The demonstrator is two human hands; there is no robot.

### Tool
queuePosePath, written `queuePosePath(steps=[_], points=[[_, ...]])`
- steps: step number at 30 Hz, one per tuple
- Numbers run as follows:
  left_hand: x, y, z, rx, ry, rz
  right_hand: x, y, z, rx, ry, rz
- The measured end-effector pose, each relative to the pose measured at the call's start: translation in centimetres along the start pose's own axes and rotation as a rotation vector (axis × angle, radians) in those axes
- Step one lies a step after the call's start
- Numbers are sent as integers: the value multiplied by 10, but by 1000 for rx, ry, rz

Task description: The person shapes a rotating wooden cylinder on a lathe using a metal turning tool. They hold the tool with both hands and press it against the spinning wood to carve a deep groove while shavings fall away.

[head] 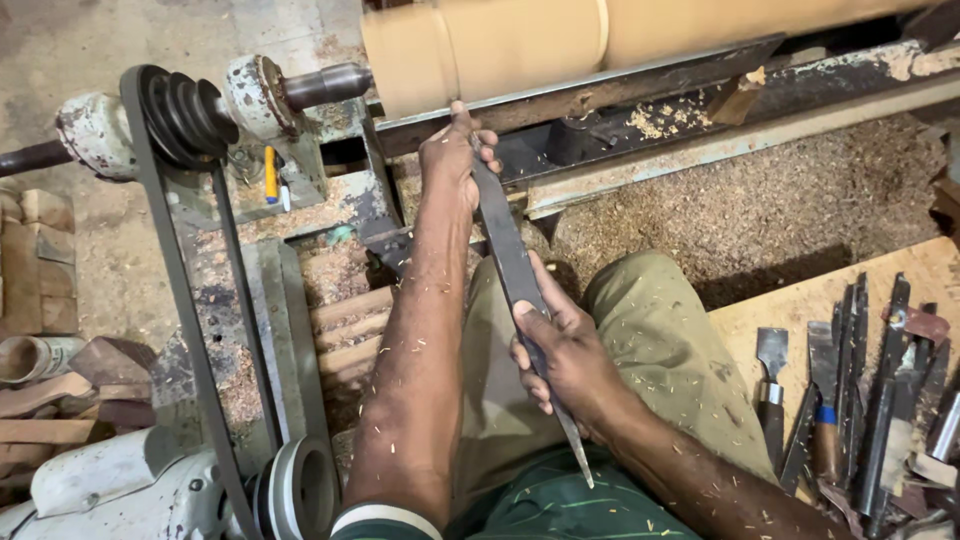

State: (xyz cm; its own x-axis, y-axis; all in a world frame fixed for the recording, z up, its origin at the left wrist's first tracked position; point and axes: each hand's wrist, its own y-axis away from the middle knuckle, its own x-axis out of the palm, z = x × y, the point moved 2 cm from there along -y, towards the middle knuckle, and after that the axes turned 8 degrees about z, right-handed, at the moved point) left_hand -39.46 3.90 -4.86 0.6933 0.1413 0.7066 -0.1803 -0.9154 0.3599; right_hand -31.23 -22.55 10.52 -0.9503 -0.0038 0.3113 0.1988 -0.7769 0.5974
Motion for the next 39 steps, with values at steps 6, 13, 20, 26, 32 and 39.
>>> queuePosePath(steps=[6, 13, 20, 26, 32, 39], points=[[-4, -12, 4, 19, -3, 9, -5, -2, 2, -18, 1, 24], [-9, -18, 4, 16, 0, 14, -1, -5, 3, -3, -2, 12], [-13, -21, -3, 0, 5, 27, 12, -6, 6, -26, -17, 23], [-16, -20, -12, -3, -8, 29, 26, -5, 8, -33, -25, 18], [-15, -2, -23, -37, -82, -17, 42, 1, 3, -68, 13, 19], [-15, 10, -25, -49, -103, 44, 53, 4, -9, -57, -39, -20]])
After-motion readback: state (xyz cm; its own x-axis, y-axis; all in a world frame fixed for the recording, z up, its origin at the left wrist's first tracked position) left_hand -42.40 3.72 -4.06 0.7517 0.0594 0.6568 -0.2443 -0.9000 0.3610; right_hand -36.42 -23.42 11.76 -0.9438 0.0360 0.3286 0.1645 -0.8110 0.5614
